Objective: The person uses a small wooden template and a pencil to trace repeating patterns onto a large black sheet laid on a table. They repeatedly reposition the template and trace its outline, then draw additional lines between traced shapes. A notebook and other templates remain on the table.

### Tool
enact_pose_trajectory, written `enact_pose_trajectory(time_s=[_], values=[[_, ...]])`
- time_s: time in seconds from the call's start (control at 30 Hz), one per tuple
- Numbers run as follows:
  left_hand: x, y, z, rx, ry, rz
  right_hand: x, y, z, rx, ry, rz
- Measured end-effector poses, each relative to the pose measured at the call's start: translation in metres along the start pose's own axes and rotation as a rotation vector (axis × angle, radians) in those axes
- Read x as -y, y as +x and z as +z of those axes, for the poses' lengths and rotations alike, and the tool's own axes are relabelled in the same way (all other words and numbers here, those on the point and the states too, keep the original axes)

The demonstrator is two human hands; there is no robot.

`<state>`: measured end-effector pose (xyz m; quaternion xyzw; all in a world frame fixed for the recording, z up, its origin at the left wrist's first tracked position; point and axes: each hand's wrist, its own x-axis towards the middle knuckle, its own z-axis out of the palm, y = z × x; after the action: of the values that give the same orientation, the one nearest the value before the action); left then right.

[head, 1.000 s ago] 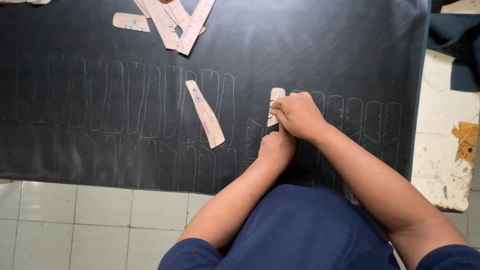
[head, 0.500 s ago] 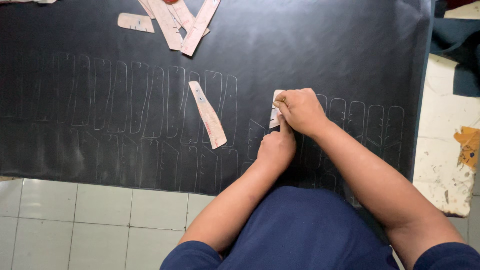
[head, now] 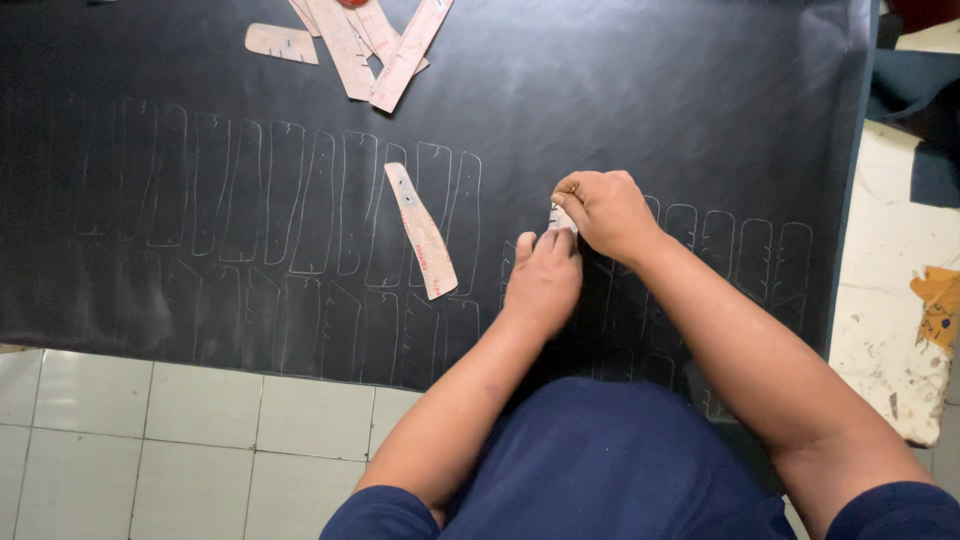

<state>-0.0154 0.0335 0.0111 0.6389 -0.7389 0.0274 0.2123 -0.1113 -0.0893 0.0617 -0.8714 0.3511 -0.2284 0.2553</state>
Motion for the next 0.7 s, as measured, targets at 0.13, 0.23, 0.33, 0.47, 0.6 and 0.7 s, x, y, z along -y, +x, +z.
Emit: enact_pose_trajectory(time_s=[0.13,0.23,0.33,0.47,0.6,0.7], values=[[0.020,0.004,-0.003,0.102,-0.177,-0.050,-0.005,0.006,0.004,0.020,0.000,0.001],[0.029,0.007,-0.005,0.066,-0.239,-0.055,-0.009,0.009,0.004,0.035,-0.024,-0.005],[0.032,0.009,-0.008,0.078,-0.276,-0.077,-0.013,0.013,0.008,0.014,-0.025,0.018],[0.033,0.010,-0.009,0.075,-0.303,-0.095,-0.019,0.018,0.009,-0.030,-0.075,0.042],[0.034,0.010,-0.009,0.061,-0.330,-0.110,-0.023,0.018,0.008,-0.069,-0.157,-0.018],[0.035,0.011,-0.009,0.114,-0.332,-0.118,-0.025,0.016,0.005,-0.070,-0.142,0.037]])
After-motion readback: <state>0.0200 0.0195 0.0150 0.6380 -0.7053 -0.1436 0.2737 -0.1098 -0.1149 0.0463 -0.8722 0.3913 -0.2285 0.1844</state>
